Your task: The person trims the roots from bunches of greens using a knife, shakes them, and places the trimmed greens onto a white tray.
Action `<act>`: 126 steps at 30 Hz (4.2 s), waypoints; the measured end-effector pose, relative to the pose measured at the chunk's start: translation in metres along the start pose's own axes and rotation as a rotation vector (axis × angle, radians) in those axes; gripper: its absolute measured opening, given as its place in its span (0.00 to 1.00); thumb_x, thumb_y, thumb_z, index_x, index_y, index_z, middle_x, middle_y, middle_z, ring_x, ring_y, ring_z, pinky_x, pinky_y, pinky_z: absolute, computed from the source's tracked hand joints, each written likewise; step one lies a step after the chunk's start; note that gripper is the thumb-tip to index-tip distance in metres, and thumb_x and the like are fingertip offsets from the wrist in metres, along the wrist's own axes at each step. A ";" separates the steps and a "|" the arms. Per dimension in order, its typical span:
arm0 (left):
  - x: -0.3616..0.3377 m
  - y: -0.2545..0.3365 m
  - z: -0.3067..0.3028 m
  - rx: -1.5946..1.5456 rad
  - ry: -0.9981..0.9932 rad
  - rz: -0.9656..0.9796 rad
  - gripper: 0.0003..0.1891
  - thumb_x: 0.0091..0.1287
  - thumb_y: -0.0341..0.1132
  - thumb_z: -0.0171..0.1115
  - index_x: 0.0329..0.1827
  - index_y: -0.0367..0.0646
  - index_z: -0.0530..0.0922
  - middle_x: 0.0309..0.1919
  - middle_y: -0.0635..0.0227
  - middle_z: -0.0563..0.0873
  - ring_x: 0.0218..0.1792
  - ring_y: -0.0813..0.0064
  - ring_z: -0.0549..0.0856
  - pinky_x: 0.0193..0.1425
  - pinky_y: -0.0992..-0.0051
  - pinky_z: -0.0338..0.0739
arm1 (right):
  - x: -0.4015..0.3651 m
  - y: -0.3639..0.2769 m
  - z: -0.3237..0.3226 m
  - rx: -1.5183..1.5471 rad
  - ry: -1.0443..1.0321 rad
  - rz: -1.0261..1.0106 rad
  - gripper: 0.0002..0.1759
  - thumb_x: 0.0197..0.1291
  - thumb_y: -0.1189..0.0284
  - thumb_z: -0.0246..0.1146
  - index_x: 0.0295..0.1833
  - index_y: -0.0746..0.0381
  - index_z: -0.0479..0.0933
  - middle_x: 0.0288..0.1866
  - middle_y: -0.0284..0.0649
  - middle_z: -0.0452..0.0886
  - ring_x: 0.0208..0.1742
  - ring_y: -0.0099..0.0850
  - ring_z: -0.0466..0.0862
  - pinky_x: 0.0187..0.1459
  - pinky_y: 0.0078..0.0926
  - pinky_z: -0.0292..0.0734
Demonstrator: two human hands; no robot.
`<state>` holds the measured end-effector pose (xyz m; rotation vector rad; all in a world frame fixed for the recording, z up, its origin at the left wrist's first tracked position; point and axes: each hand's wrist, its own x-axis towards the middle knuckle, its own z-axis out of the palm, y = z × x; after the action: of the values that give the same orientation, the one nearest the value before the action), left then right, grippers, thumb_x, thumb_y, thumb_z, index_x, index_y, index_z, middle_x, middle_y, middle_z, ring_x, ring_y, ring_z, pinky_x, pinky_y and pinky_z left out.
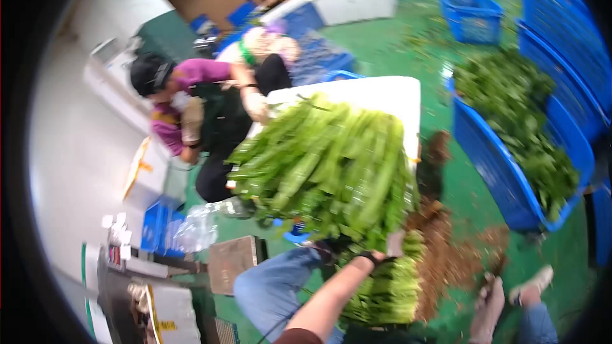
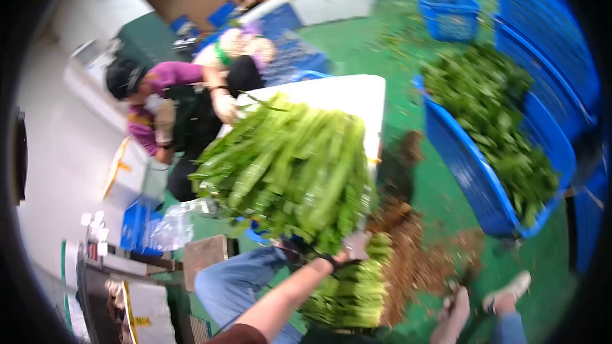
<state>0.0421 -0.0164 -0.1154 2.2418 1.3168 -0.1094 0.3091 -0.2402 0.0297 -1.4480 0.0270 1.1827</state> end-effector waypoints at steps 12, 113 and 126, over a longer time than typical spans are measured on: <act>0.029 -0.055 0.095 0.087 -0.063 -0.022 0.23 0.44 0.35 0.67 0.45 0.39 0.78 0.44 0.49 0.83 0.43 0.48 0.82 0.44 0.58 0.78 | 0.001 0.002 0.016 -0.135 -0.111 0.079 0.22 0.71 0.51 0.56 0.60 0.54 0.76 0.25 0.22 0.72 0.19 0.15 0.64 0.20 0.15 0.58; -0.126 0.186 -0.090 -1.175 -0.586 0.070 0.11 0.68 0.40 0.66 0.40 0.41 0.79 0.22 0.75 0.77 0.21 0.85 0.74 0.26 0.81 0.70 | 0.018 0.070 -0.032 -1.243 -0.064 -0.701 0.10 0.68 0.66 0.52 0.42 0.60 0.76 0.43 0.47 0.82 0.38 0.49 0.83 0.41 0.44 0.78; -0.129 0.188 -0.081 -0.307 -0.124 0.278 0.25 0.65 0.56 0.61 0.55 0.46 0.78 0.34 0.53 0.86 0.36 0.51 0.85 0.39 0.62 0.79 | -0.058 -0.013 0.011 -1.140 -0.106 -1.187 0.05 0.61 0.71 0.60 0.42 0.55 0.74 0.32 0.38 0.79 0.28 0.40 0.82 0.27 0.35 0.76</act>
<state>0.1155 -0.1505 0.0713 2.0913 0.8810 0.0503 0.2825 -0.2617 0.0795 -1.8241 -1.5694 0.1728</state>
